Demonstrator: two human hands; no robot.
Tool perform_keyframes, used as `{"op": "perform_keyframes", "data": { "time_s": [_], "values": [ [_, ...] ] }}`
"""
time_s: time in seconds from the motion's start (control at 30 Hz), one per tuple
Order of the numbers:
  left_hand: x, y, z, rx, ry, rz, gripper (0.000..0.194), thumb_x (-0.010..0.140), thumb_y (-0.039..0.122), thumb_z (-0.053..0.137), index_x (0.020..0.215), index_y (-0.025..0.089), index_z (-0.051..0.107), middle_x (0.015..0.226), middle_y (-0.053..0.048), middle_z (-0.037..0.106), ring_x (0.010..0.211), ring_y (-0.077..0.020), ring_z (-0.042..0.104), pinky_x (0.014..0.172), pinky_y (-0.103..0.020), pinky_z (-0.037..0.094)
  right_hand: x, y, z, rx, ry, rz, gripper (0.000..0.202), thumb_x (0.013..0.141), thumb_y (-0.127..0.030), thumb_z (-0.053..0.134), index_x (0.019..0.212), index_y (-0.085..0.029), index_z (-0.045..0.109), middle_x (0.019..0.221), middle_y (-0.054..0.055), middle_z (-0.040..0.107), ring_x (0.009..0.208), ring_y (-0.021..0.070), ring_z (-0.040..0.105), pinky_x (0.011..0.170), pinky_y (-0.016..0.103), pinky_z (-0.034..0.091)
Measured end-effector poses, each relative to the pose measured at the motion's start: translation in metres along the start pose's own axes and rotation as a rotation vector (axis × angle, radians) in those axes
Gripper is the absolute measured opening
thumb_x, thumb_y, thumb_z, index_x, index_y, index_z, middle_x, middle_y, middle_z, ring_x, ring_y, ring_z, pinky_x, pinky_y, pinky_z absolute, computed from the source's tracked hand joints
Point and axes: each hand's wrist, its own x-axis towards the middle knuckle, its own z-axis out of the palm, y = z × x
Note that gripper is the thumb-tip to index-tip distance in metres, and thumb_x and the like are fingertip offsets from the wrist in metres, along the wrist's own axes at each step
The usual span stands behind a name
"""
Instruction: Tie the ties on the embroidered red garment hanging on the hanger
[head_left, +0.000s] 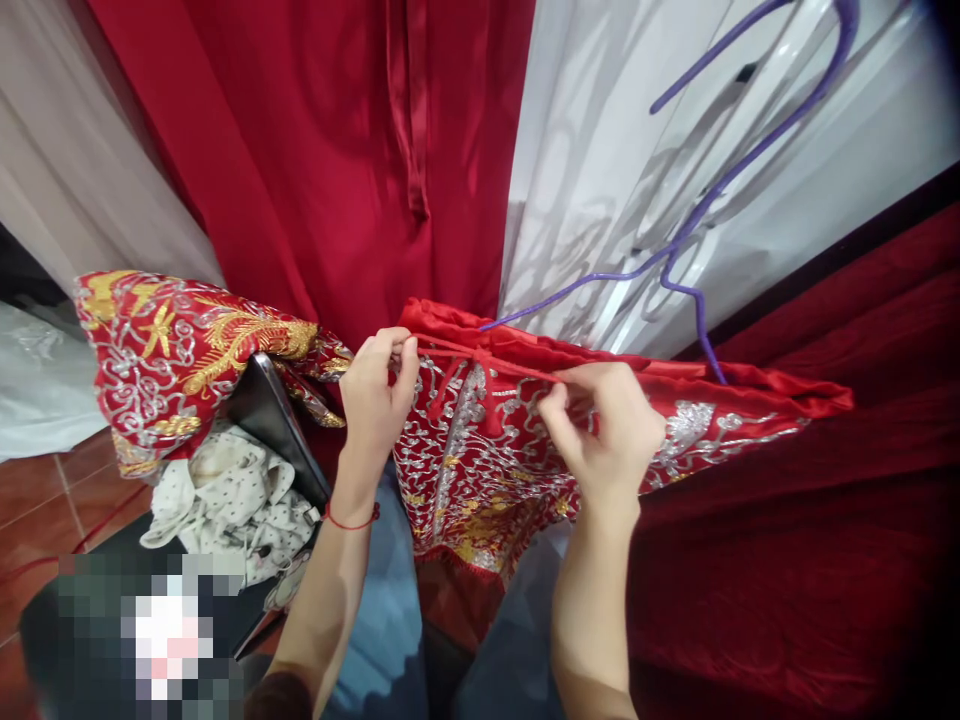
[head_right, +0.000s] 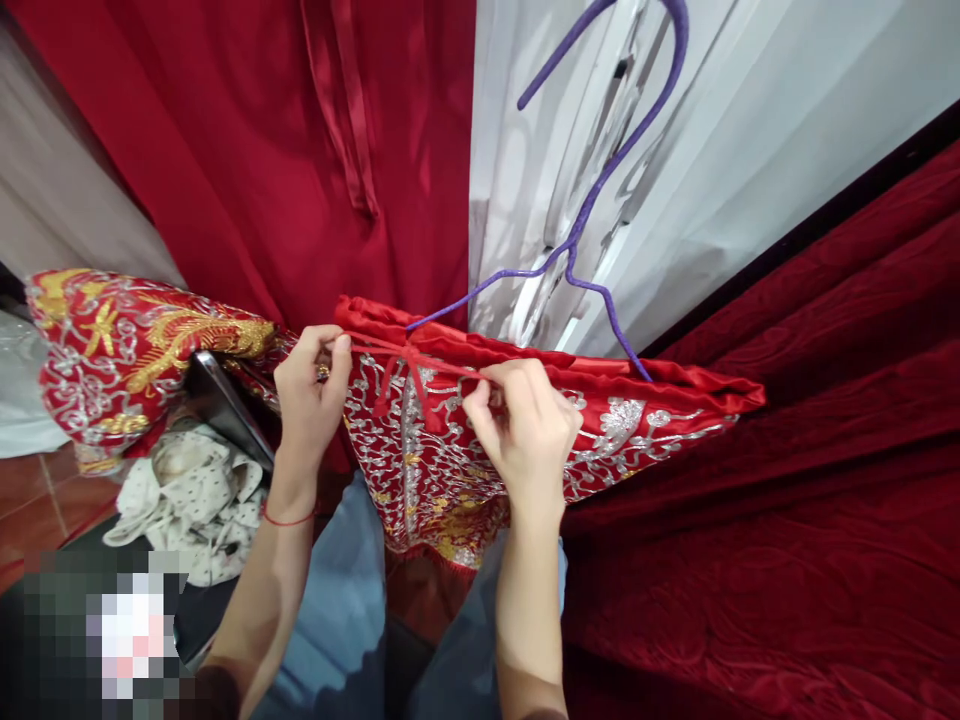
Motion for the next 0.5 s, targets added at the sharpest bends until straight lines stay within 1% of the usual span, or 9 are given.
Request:
{"op": "perform_keyframes", "data": {
  "time_s": [0.07,0.1,0.17,0.23,0.27,0.3,0.37,0.43,0.5],
  "values": [
    [-0.001,-0.003,-0.002,-0.077,-0.031,0.011,0.015,0.099,0.031,0.048,0.101,0.020,0.059,0.080,0.000,0.062,0.069,-0.0106,0.057,0.067,-0.025,0.046,0.001,-0.006,-0.012,0.111,-0.132,0.008,0.020,0.086,-0.013,0.061,0.104,-0.021,0.062,0.092,0.002,0.067,0.065,0.0106,0.059,0.061,0.025,0.049],
    [-0.001,-0.004,-0.003,-0.118,-0.018,0.017,0.017,0.100,0.031,0.047,0.107,0.021,0.058,0.083,0.000,0.061,0.070,-0.0108,0.057,0.068,-0.025,0.047,0.001,-0.008,-0.017,0.147,-0.163,0.022,0.025,0.086,-0.014,0.062,0.109,-0.021,0.062,0.094,0.002,0.067,0.066,0.0109,0.059,0.061,0.025,0.050],
    [0.000,-0.003,-0.006,-0.166,0.049,0.042,0.023,0.100,0.032,0.047,0.118,0.022,0.056,0.091,-0.003,0.061,0.077,-0.0124,0.058,0.071,-0.027,0.049,0.002,-0.008,-0.028,0.170,-0.158,0.069,0.033,0.085,-0.016,0.064,0.118,-0.023,0.061,0.094,0.002,0.066,0.068,0.0126,0.060,0.063,0.027,0.051],
    [0.004,-0.002,-0.011,-0.139,0.091,0.102,0.029,0.097,0.034,0.052,0.124,0.024,0.057,0.108,-0.007,0.061,0.094,-0.0171,0.059,0.080,-0.032,0.051,0.002,-0.002,-0.039,0.107,-0.100,0.101,0.036,0.084,-0.017,0.066,0.119,-0.025,0.062,0.095,0.004,0.065,0.076,0.0167,0.062,0.070,0.033,0.053],
    [0.008,0.000,-0.014,-0.106,0.083,0.141,0.032,0.095,0.036,0.054,0.124,0.025,0.059,0.116,-0.008,0.060,0.105,-0.0204,0.058,0.087,-0.036,0.051,0.001,0.004,-0.045,0.040,-0.061,0.111,0.036,0.084,-0.019,0.067,0.119,-0.025,0.063,0.099,0.006,0.064,0.084,0.0202,0.063,0.077,0.037,0.053],
    [0.012,0.000,-0.017,-0.076,0.050,0.180,0.032,0.094,0.038,0.056,0.124,0.026,0.061,0.124,-0.009,0.058,0.114,-0.0236,0.055,0.094,-0.041,0.049,0.000,0.011,-0.051,-0.046,-0.016,0.120,0.035,0.083,-0.022,0.068,0.118,-0.025,0.064,0.105,0.009,0.063,0.095,0.0248,0.063,0.085,0.043,0.051],
    [0.021,0.001,-0.021,-0.060,-0.079,0.238,0.029,0.094,0.038,0.056,0.120,0.028,0.064,0.131,-0.008,0.058,0.125,-0.0269,0.051,0.106,-0.048,0.044,-0.003,0.030,-0.065,-0.227,0.073,0.141,0.037,0.083,-0.031,0.069,0.119,-0.024,0.065,0.118,0.013,0.059,0.116,0.0343,0.056,0.098,0.054,0.043],
    [0.028,-0.001,-0.021,-0.120,-0.211,0.250,0.024,0.096,0.036,0.053,0.116,0.027,0.063,0.128,-0.007,0.061,0.123,-0.0254,0.055,0.107,-0.048,0.044,-0.008,0.051,-0.077,-0.335,0.137,0.173,0.044,0.083,-0.040,0.068,0.123,-0.023,0.065,0.127,0.015,0.055,0.126,0.0389,0.050,0.104,0.060,0.036],
    [0.032,-0.005,-0.016,-0.198,-0.259,0.224,0.020,0.098,0.034,0.051,0.113,0.025,0.062,0.121,-0.007,0.064,0.116,-0.0226,0.060,0.104,-0.044,0.047,-0.015,0.072,-0.086,-0.340,0.149,0.193,0.047,0.084,-0.043,0.066,0.126,-0.023,0.064,0.127,0.015,0.057,0.125,0.0383,0.052,0.103,0.059,0.038]
  ]
}}
